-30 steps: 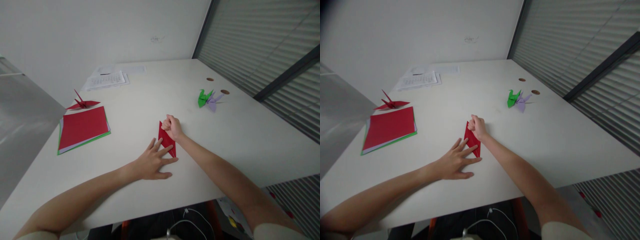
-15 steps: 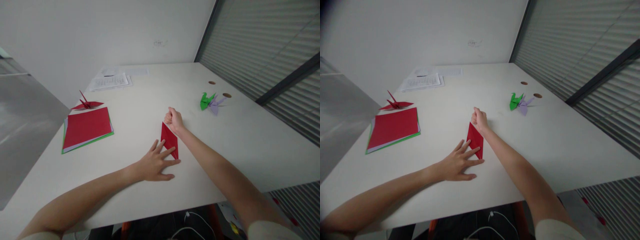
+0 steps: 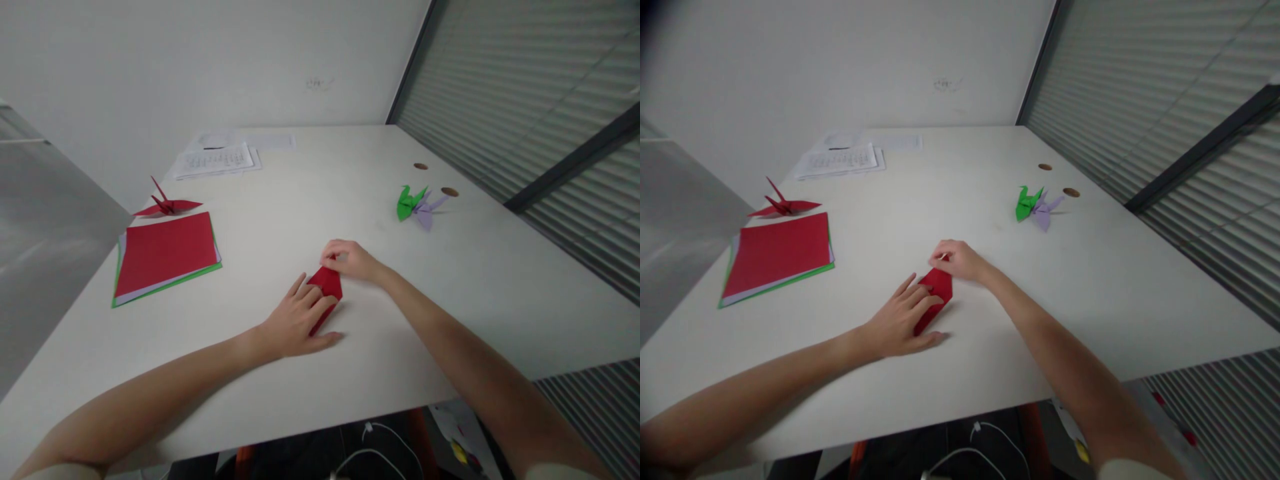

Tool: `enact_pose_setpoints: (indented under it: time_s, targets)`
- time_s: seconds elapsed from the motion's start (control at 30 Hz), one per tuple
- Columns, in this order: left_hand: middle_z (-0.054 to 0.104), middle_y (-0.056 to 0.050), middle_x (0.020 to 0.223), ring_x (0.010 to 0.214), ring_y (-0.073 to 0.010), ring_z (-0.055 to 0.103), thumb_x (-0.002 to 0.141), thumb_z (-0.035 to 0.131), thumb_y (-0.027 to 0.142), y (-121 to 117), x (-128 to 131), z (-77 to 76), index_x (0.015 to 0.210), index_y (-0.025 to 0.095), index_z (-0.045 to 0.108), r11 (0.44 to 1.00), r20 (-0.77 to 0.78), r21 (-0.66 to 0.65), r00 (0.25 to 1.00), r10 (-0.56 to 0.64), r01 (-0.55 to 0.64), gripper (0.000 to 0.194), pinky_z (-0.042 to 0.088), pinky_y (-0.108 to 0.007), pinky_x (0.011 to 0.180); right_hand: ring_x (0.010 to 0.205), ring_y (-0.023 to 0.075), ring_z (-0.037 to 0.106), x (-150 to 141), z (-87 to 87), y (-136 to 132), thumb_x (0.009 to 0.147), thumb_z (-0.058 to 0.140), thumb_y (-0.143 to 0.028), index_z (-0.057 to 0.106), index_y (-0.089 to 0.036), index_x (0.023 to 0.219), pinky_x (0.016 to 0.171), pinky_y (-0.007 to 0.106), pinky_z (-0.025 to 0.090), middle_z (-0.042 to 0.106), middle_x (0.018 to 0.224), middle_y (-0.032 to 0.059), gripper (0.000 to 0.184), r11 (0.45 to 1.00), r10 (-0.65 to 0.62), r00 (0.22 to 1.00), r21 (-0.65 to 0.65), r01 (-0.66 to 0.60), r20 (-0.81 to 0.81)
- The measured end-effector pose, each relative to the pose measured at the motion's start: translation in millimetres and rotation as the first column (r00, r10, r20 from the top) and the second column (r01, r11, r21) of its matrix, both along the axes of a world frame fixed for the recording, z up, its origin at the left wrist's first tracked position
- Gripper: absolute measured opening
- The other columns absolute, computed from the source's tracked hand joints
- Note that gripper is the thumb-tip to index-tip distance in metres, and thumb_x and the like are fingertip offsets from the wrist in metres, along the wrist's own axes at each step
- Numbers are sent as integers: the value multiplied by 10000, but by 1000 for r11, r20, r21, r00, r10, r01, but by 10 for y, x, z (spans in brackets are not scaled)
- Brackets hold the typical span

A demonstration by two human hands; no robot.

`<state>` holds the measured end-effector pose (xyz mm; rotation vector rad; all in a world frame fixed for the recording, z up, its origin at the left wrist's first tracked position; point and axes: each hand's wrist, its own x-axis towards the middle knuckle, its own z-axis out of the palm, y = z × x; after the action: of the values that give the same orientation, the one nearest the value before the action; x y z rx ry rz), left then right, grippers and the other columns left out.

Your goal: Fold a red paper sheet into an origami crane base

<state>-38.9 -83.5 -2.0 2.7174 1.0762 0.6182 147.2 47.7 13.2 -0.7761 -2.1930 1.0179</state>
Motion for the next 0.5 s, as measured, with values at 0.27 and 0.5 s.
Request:
enact_pose_setpoints:
  time_s: [0.27,0.5]
  targets:
    - [649,-77,1104,1088,-246,607,893,591,227,301,-181,39,982,169,646,993,-137,93,987,80,-68,120,402,-518,1059,916,205,577,261,-202,-329,876,648,-273,758,-251,983,835,386,373,664,968,60,155,916,-195,900,400,26,390]
    - [693,-78,980,891,-220,655,943,558,293,441,-303,38,1152,162,613,992,-177,122,983,53,-32,253,511,-397,827,986,224,536,241,-161,-401,824,708,-392,737,-278,1057,871,398,364,676,1049,54,261,883,-84,929,458,-98,362]
